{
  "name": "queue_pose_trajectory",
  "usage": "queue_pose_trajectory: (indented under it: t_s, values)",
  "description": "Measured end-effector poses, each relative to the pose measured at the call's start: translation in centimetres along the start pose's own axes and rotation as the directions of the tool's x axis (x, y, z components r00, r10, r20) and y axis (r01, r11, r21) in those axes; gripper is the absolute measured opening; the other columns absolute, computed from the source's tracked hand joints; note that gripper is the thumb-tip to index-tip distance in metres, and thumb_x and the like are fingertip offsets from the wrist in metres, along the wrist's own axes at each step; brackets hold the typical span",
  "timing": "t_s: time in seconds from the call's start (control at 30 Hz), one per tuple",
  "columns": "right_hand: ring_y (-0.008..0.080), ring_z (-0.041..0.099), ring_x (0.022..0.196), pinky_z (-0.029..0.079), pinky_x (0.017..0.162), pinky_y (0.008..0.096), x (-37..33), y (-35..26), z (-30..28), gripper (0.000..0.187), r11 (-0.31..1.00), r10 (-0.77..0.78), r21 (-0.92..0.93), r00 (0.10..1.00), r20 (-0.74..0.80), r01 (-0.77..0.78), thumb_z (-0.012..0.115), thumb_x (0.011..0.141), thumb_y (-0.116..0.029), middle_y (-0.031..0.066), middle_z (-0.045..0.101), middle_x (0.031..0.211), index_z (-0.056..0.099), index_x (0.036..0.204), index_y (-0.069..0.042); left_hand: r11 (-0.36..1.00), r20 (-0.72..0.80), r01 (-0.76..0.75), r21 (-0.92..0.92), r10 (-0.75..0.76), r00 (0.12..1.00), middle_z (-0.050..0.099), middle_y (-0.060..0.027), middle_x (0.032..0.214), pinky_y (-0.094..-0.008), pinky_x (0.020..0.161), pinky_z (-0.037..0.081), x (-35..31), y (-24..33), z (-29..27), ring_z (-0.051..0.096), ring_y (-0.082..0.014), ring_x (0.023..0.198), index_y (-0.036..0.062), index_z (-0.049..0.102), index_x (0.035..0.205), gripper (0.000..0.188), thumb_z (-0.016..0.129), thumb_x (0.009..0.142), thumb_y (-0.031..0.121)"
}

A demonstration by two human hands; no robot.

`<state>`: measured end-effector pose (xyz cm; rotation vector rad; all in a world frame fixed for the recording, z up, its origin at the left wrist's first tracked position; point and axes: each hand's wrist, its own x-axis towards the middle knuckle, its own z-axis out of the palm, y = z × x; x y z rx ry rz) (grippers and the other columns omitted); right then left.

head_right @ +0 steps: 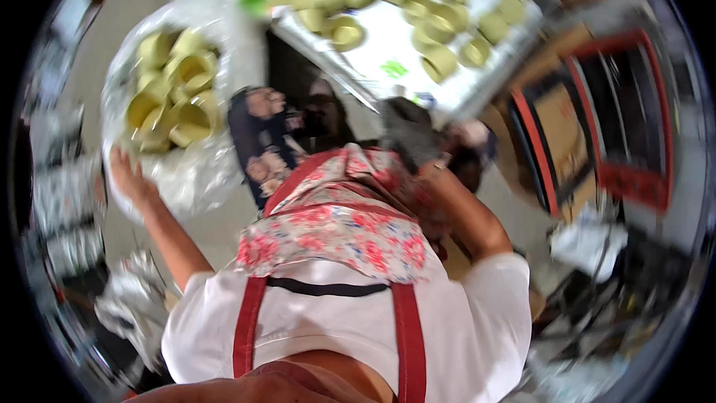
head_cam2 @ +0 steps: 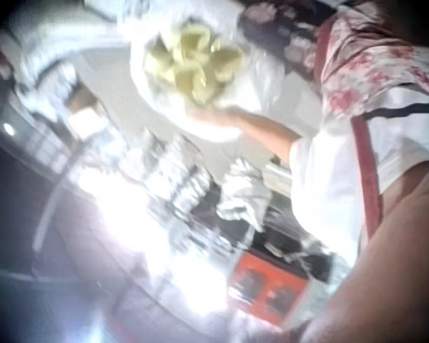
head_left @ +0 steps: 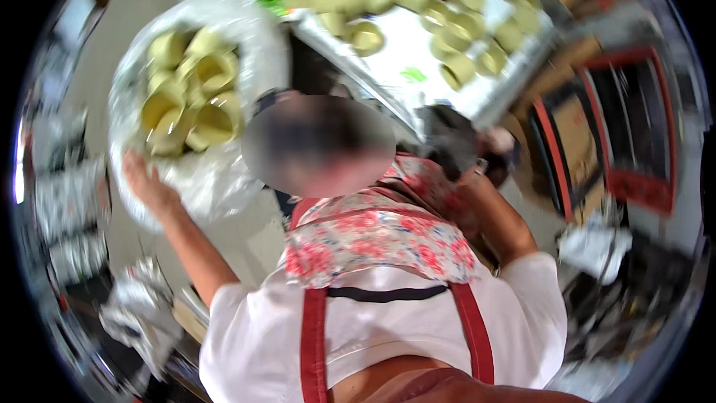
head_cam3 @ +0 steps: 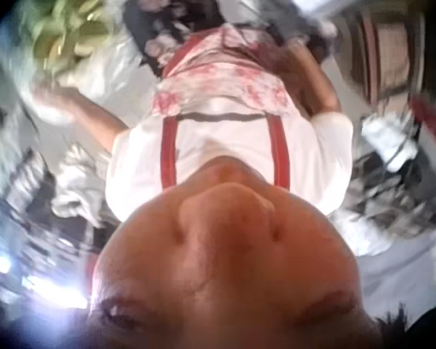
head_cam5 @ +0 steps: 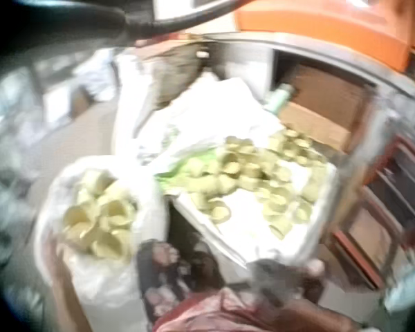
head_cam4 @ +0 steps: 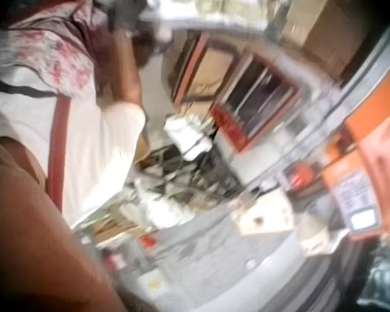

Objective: The person sits on the floor and assembles light green cups by attaching metal spring handles to their rims. They pick up a cup, insert a handle, and place the finished item on a tray, repeating this process for multiple units.

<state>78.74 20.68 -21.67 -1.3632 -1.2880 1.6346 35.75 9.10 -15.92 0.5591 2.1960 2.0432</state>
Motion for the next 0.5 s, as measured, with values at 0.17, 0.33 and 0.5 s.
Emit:
queue_pose_trajectory:
  t_s: [0.17, 0.33, 0.5]
  values:
    - [0.0083, 0.052, 0.061, 0.044, 0.053, 0.0221, 7.5, 2.8, 0.3, 0.022, 0.979, -0.105, -0.164, 0.988, 0.113, 0.123, 0.053, 0.084, -0.019, 0.0013, 0.055, 0.078, 0.058, 0.095, 0.0, 0.785, -0.059, -0.215, 0.581, 0.303, 0.951, 0.045, -0.0167, 0.121, -0.0358, 0.096, 0.031, 3.6, -4.4, -4.2, 0.039, -0.0264, 0.116, 0.0007, 0.049, 0.116, 0.055, 0.066, 0.072, 0.03]
    - [0.0182, 0.057, 0.073, 0.046, 0.068, 0.0267, 15.1, 0.6, 8.8, 0.052, 0.923, -0.068, -0.343, 0.952, 0.3, 0.174, 0.058, 0.078, -0.04, 0.0132, 0.06, 0.091, 0.054, 0.108, 0.003, 0.537, -0.387, 0.272, 0.798, 0.112, 0.915, 0.038, -0.021, 0.127, -0.0398, 0.099, 0.028, 5.7, -7.7, -11.1, 0.034, -0.0346, 0.119, 0.0004, 0.036, 0.126, 0.079, 0.068, 0.067, 0.041]
    - [0.0264, 0.037, 0.121, 0.028, 0.099, 0.0298, 26.4, -0.7, 20.0, 0.095, 0.752, -0.041, -0.613, 0.946, 0.322, 0.241, 0.052, 0.068, -0.066, 0.0224, 0.037, 0.129, 0.032, 0.128, 0.005, 0.785, -0.199, 0.528, 0.324, -0.488, 0.85, 0.017, -0.0194, 0.14, -0.0515, 0.101, 0.019, 10.1, -14.5, -16.1, 0.018, -0.0377, 0.128, 0.0022, 0.025, 0.133, 0.088, 0.068, 0.068, 0.043]
